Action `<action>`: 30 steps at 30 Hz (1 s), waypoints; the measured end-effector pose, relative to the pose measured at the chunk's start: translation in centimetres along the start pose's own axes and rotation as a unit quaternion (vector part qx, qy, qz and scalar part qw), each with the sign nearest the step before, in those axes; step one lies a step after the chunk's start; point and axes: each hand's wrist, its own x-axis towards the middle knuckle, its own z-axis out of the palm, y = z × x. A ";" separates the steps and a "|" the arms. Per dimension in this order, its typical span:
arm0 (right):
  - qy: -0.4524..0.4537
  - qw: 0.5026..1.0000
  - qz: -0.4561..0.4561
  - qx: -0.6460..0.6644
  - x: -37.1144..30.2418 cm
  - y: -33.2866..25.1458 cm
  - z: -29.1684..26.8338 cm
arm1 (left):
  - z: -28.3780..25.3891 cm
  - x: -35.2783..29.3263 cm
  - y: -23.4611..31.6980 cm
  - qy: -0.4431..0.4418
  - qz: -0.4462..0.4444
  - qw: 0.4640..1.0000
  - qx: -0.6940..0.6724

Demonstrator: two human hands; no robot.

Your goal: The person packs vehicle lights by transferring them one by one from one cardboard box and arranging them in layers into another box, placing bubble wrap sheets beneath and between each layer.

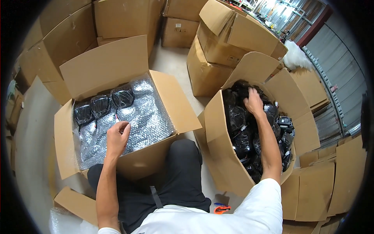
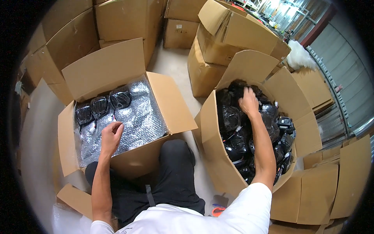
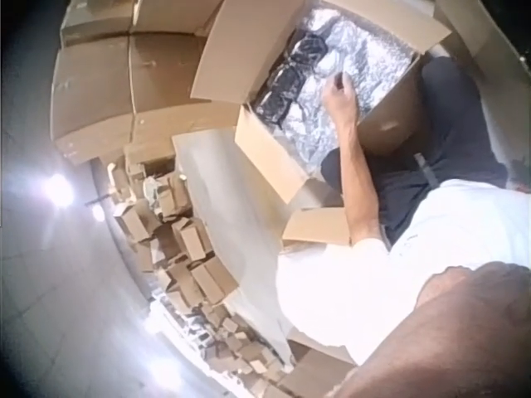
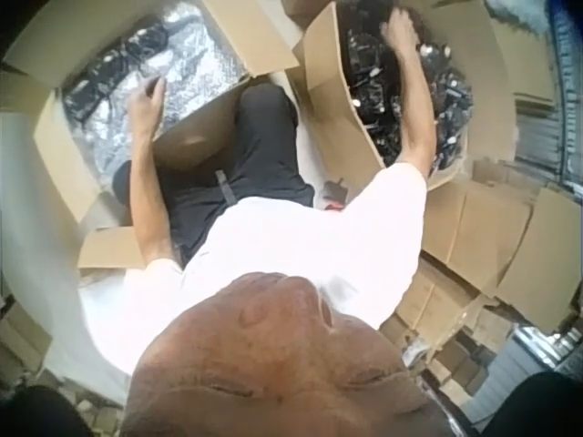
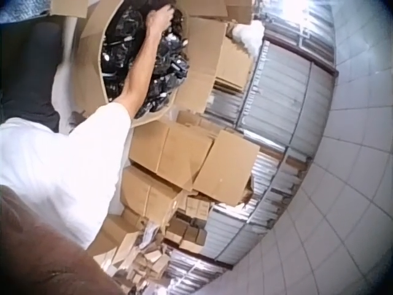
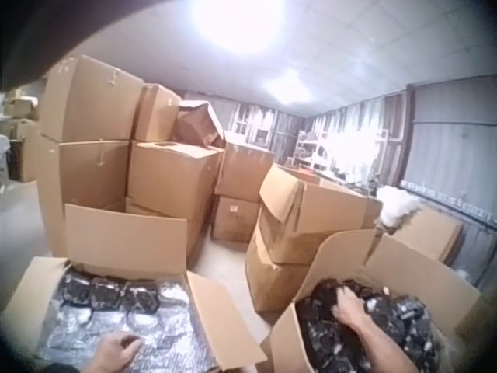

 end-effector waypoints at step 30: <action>-0.157 0.932 -0.325 -0.032 15.0 -28.8 1.8 | 3.8 -0.3 -1.1 0.031 0.156 0.985 0.074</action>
